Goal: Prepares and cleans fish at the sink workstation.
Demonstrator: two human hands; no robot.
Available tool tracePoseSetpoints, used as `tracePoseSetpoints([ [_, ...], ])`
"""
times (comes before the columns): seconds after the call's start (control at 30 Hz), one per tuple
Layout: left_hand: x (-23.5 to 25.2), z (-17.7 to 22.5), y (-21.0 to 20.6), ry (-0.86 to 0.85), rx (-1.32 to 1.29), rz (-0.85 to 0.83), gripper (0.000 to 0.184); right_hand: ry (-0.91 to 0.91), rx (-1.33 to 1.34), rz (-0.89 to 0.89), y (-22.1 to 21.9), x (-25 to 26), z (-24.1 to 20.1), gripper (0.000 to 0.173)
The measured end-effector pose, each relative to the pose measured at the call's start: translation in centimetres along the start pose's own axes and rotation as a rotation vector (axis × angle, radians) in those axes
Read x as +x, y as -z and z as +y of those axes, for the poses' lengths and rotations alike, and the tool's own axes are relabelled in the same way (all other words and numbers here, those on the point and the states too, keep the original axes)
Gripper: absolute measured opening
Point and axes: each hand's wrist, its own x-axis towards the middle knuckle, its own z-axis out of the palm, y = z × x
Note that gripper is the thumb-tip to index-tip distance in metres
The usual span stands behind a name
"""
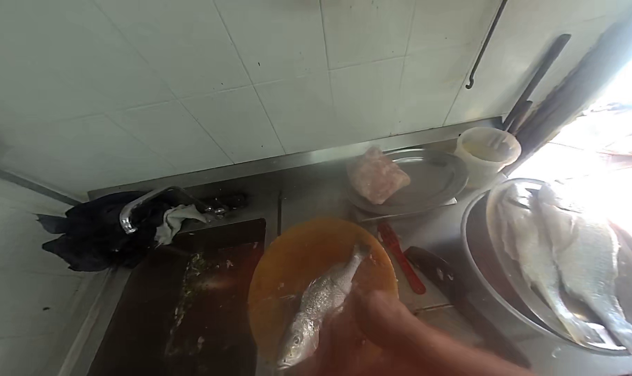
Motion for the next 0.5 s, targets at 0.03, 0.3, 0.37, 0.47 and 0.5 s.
tracePoseSetpoints([
  [0.03, 0.2, 0.4, 0.8, 0.085, 0.01, -0.155, 0.048, 0.023, -0.003, -0.011, -0.2, -0.5, -0.3, 0.027],
  [0.3, 0.4, -2.6, -2.9, -0.233, -0.026, 0.312, 0.038, -0.068, -0.109, 0.032, 1.7, 1.3, 1.6, 0.029],
  [0.37, 0.5, -2.7, -4.2, -0.314, 0.006, 0.457, 0.036, -0.133, -0.108, 0.069, 2.7, 1.6, 3.1, 0.029],
  [0.47, -0.7, 2.8, -0.8, -0.144, 0.014, 0.294, 0.035, -0.149, -0.174, 0.092, 2.9, 2.3, 3.3, 0.032],
  [0.5, -1.1, 5.2, 1.2, -0.059, -0.016, 0.191, 0.034, -0.109, -0.18, 0.054, 2.6, 2.0, 2.3, 0.031],
])
